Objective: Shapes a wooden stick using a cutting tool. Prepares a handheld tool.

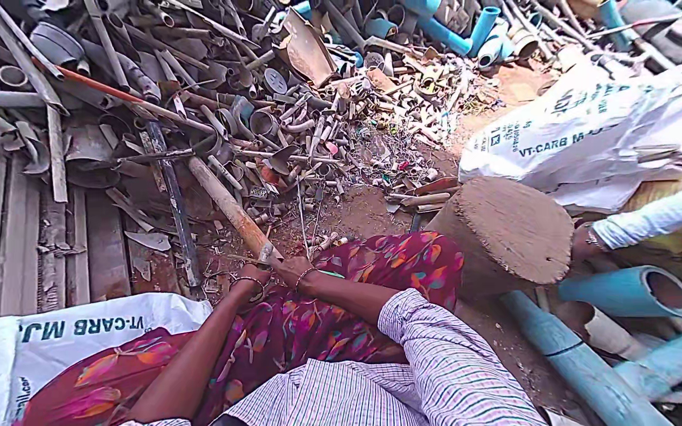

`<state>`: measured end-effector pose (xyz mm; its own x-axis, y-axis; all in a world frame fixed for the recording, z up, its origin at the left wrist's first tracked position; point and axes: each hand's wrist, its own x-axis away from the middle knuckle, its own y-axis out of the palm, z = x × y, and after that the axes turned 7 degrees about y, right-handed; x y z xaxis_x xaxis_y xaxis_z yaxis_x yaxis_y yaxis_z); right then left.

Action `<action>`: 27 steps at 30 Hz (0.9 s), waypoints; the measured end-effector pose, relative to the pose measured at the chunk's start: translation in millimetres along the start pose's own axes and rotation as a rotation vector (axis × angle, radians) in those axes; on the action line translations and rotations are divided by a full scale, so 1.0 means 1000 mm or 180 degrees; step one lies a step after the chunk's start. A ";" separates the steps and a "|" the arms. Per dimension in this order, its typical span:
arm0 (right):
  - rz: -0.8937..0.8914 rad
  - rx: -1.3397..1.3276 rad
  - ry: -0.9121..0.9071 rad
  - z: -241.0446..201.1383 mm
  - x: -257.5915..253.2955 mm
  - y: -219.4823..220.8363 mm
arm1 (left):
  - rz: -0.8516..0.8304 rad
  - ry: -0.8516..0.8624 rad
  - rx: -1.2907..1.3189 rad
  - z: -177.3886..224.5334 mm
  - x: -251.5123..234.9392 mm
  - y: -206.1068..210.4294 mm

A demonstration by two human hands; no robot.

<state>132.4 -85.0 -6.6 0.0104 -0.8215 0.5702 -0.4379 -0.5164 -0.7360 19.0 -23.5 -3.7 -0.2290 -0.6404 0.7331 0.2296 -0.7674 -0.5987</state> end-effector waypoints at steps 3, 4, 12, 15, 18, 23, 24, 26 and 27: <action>0.0019 -0.0272 0.0424 0.018 -0.012 -0.005 | -0.0073 0.0014 -0.0061 -0.001 0.003 0.004; -0.0008 -0.0364 0.0619 0.027 -0.018 -0.012 | -0.0067 0.0023 -0.0053 0.000 0.003 0.004; 0.0077 -0.0147 0.0262 0.009 -0.009 -0.005 | 0.0008 0.0031 0.0023 -0.002 -0.002 0.003; 0.0013 -0.0267 0.0496 0.015 -0.004 -0.023 | 0.0030 0.0040 -0.0005 -0.005 -0.004 0.004; 0.0153 -0.0073 0.0000 0.001 0.001 -0.008 | 0.0058 0.0023 0.0025 -0.005 -0.004 -0.001; -0.0082 -0.0367 0.0786 0.027 -0.019 -0.021 | 0.0031 0.0078 0.0069 -0.007 -0.004 0.001; -0.0030 -0.0381 0.0743 0.024 -0.017 -0.022 | 0.0036 0.0064 0.0066 -0.008 -0.003 0.000; 0.0097 -0.0252 0.0320 0.007 -0.007 -0.017 | 0.0037 0.0041 0.0128 -0.010 -0.003 0.001; 0.0127 -0.0124 0.0086 -0.002 -0.002 -0.011 | 0.0037 0.0030 0.0187 -0.009 -0.003 0.001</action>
<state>135.4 -77.2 1.1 -0.0318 -0.8341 0.5507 -0.4721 -0.4731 -0.7438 11.2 -23.0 -9.2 -0.2349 -0.6498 0.7229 0.2874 -0.7569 -0.5870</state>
